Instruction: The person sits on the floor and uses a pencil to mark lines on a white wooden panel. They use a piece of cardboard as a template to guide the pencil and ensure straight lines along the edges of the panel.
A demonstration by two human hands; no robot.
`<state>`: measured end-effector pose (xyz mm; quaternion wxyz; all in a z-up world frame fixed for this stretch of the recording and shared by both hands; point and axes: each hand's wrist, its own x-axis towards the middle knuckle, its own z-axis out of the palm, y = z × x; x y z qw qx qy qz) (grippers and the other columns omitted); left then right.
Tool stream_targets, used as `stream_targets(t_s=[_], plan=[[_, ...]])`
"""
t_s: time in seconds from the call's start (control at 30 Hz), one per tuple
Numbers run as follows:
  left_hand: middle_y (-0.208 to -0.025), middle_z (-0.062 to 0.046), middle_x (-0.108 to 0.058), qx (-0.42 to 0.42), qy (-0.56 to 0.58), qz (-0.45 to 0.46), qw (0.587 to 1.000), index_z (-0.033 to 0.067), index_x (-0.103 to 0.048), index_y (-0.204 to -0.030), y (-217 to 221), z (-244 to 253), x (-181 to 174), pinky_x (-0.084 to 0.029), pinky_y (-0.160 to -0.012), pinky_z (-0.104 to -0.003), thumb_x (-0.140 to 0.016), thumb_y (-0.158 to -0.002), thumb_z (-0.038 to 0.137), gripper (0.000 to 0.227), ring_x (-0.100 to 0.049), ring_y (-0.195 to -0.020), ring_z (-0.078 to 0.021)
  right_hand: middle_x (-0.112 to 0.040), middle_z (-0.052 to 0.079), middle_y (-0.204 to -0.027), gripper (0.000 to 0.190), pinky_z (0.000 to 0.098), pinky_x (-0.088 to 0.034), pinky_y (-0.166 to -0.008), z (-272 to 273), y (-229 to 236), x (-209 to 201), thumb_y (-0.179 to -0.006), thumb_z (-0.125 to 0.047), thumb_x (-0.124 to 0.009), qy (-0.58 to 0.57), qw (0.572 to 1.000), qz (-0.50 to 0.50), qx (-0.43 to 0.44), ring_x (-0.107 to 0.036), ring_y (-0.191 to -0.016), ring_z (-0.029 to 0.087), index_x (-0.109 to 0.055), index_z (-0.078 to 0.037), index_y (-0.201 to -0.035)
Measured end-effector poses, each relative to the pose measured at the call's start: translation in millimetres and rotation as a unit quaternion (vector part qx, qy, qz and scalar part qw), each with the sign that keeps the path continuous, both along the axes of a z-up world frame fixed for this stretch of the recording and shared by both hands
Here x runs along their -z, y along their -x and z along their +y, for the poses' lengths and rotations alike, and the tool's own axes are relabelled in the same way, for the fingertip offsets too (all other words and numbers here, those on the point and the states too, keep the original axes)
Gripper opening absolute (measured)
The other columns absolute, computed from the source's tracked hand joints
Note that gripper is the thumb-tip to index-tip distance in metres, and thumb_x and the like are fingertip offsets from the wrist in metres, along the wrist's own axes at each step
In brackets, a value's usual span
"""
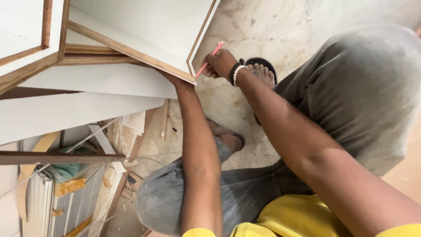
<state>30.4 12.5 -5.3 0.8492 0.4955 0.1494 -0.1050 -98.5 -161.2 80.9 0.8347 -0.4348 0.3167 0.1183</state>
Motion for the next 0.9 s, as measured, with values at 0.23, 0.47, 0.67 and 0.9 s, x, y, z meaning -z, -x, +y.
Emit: stream_targets(t_s=[0.23,0.47,0.67,0.9], plan=[[-0.141,-0.007,-0.047,-0.025,0.003,0.031,0.999,0.0123,-0.039,-0.148,6,3,0,-0.045,-0.105,-0.036,-0.036,-0.105,0.057,0.063,-0.05,-0.125,-0.0211,-0.074,0.014,-0.077,0.03,0.0298,-0.054,-0.052,14,-15,36,-0.099,-0.018,-0.049,-0.005,0.999,0.007,0.037,-0.069,-0.061,0.017,-0.071,0.003,-0.093],[-0.115,-0.008,-0.057,0.005,0.074,-0.013,0.997,0.0105,-0.051,-0.131,13,21,28,-0.054,-0.078,-0.036,-0.038,-0.108,0.054,0.051,-0.059,-0.099,-0.0219,-0.072,0.014,-0.074,0.029,0.0313,-0.054,-0.052,32,-40,77,-0.1,-0.017,-0.052,-0.033,0.993,0.062,0.094,-0.068,-0.059,0.018,-0.07,0.004,-0.09],[-0.127,-0.008,-0.053,-0.028,0.048,0.047,0.997,0.0115,-0.047,-0.138,4,17,27,-0.049,-0.095,-0.039,-0.037,-0.104,0.061,0.061,-0.053,-0.114,-0.0227,-0.073,0.013,-0.074,0.03,0.0303,-0.054,-0.052,22,-19,50,-0.097,-0.017,-0.049,-0.016,0.997,0.039,0.067,-0.067,-0.058,0.017,-0.072,0.001,-0.089],[-0.144,-0.007,-0.048,0.002,0.055,0.008,0.998,0.0099,-0.04,-0.149,-5,-3,-6,-0.044,-0.108,-0.038,-0.036,-0.106,0.057,0.064,-0.05,-0.128,-0.0232,-0.075,0.012,-0.073,0.031,0.0304,-0.056,-0.052,-20,9,-57,-0.098,-0.021,-0.052,0.019,0.999,0.039,-0.013,-0.069,-0.056,0.017,-0.072,0.0,-0.089]])
